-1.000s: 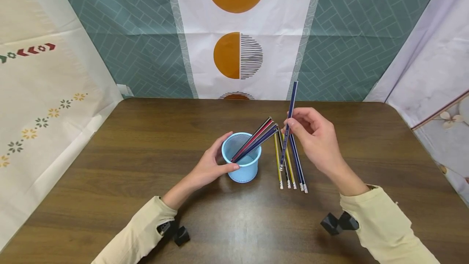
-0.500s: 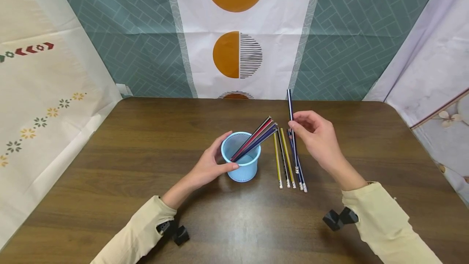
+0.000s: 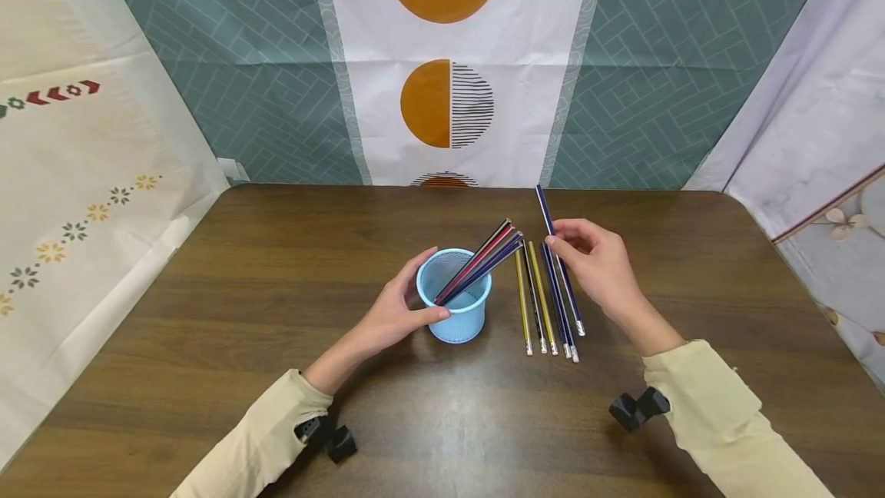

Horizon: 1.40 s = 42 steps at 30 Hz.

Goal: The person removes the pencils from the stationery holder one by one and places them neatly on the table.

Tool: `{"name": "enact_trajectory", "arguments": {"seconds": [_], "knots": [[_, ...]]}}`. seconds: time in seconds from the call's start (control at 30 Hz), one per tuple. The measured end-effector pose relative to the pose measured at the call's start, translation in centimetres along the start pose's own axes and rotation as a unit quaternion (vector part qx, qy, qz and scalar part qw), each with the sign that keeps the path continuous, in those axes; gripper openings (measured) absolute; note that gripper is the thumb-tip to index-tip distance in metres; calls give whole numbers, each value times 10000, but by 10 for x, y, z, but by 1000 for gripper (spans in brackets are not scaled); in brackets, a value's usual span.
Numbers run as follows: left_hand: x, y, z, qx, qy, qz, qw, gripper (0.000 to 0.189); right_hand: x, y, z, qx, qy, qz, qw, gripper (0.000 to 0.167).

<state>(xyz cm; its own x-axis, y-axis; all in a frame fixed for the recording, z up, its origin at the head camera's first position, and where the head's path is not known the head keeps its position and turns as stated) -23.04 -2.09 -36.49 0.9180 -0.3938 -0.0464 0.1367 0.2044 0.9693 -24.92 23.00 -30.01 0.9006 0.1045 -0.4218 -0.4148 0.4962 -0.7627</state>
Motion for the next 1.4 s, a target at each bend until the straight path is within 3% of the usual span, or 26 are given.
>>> {"name": "enact_trajectory", "arguments": {"seconds": [0.37, 0.7, 1.13, 1.4], "knots": [[1, 0, 0, -36, 30, 18, 10000, 87, -4, 14, 3, 614, -100, 0, 9981, 29], [1, -2, 0, -66, 41, 69, 9999, 89, -1, 41, 0, 1061, -467, -489, 9921, 35], [0, -2, 0, -44, 53, 71, 10000, 88, 7, 73, -5, 1160, -712, -878, 9868, 36], [1, 0, 0, -3, 69, 75, 9999, 88, 14, 90, -9, 927, -899, -1246, 9838, 37]]}}
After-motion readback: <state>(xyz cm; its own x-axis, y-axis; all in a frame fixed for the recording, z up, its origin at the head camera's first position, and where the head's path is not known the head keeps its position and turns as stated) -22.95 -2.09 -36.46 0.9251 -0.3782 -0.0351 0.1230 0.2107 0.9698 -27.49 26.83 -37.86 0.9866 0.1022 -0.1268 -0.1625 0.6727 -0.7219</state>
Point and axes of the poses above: each hand's wrist, its own x-axis away from the middle knuckle, its own z-axis out of the back of the hand, y = z × x, the point moved 10 cm from there along -x, towards the middle knuckle, and after that the axes turned 9 degrees about z, right-handed, at the moved point
